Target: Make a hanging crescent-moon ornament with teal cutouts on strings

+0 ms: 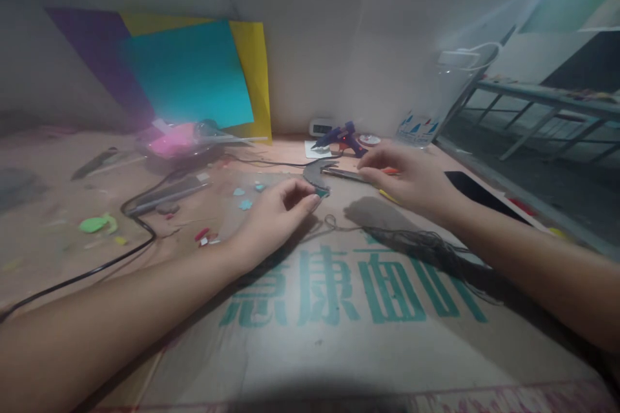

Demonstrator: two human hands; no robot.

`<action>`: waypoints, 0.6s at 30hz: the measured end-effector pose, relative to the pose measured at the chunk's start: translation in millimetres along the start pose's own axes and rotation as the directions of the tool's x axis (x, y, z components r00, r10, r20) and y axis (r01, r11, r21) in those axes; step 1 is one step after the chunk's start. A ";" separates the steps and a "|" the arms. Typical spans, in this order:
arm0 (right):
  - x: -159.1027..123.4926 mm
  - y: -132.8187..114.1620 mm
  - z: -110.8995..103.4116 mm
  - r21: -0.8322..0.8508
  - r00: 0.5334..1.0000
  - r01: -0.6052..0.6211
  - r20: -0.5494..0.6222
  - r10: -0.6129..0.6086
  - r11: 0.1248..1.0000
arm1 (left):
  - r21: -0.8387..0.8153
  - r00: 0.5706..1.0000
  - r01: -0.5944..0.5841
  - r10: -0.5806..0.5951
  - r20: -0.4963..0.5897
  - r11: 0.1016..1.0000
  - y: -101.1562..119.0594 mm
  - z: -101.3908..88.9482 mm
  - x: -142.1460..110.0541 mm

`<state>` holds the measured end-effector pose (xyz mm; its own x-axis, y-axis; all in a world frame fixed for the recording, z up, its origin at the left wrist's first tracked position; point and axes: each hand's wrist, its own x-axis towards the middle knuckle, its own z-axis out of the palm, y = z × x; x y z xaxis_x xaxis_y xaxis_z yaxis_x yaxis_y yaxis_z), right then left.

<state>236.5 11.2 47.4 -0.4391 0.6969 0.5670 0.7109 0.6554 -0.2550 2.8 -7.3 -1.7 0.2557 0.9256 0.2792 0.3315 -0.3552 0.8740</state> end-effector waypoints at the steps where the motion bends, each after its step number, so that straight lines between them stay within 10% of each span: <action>1: -2.8 -2.1 2.5 -0.034 0.998 0.056 -0.040 -0.058 0.998 | 0.021 1.000 -0.006 0.006 0.009 1.000 1.1 -0.2 -0.3; 7: -24.7 -21.7 18.0 -0.295 0.811 0.584 0.173 -0.559 0.756 | 0.100 0.992 -0.118 0.112 0.058 0.988 4.9 -1.2 -1.3; 18: -29.9 -10.2 33.2 -0.337 0.772 0.635 0.249 -0.585 0.695 | -0.037 0.976 0.131 -0.122 0.178 0.991 -3.4 6.7 -3.8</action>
<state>224.2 -6.7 7.1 -0.8917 0.2270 0.3915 0.3999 0.8002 0.4469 6.9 -10.5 -8.4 0.3710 0.9238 0.0946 0.3280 -0.2257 0.9173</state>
